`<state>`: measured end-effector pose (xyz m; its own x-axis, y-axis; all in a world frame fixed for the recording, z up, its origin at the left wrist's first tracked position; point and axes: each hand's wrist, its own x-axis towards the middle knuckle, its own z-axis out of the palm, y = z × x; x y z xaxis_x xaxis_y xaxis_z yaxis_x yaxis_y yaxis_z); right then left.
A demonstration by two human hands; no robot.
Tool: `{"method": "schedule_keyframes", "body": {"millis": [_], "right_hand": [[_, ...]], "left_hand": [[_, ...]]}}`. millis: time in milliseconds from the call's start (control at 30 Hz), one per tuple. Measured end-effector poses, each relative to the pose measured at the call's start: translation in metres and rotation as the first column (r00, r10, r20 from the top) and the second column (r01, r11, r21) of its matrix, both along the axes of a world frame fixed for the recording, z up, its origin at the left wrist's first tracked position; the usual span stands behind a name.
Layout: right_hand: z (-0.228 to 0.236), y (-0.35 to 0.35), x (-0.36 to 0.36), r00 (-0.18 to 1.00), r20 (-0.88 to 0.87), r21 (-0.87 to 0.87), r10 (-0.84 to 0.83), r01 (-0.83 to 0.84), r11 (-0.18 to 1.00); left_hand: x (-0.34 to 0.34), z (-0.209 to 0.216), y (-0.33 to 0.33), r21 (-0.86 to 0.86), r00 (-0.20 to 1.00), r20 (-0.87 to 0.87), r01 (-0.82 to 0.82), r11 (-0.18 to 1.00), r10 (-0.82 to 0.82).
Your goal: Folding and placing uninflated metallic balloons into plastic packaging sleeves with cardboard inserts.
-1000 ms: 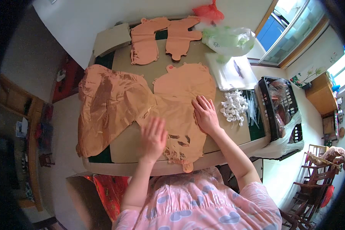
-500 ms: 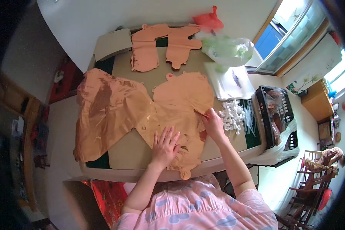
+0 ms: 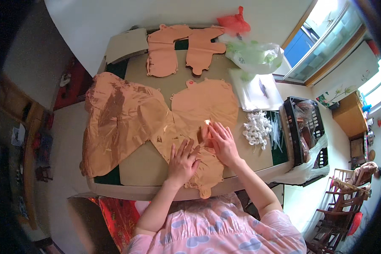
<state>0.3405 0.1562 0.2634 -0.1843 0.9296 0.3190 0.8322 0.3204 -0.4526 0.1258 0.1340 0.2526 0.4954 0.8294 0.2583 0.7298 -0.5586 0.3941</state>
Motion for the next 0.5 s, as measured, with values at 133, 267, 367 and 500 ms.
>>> {"method": "schedule_keyframes", "body": {"millis": [133,267,367,500], "right_hand": [[-0.004,-0.002,0.002,0.991,0.134,-0.032,0.02,-0.016,0.999],[-0.005,-0.002,0.001,0.991,0.135,-0.014,0.019,-0.018,1.0],[-0.01,-0.002,0.002,0.992,0.122,-0.016,0.029,-0.027,1.0],[-0.014,-0.002,0.005,0.986,0.164,-0.011,0.037,-0.036,0.999]], "left_hand": [[0.002,0.004,0.002,0.03,1.0,-0.002,0.001,1.0,-0.001],[0.004,0.008,0.011,-0.023,0.981,0.187,-0.047,0.999,0.051],[0.019,0.021,0.036,-0.016,0.948,0.307,-0.078,0.997,0.079],[0.044,0.02,0.075,0.084,0.974,0.223,-0.064,0.994,0.044]]}}
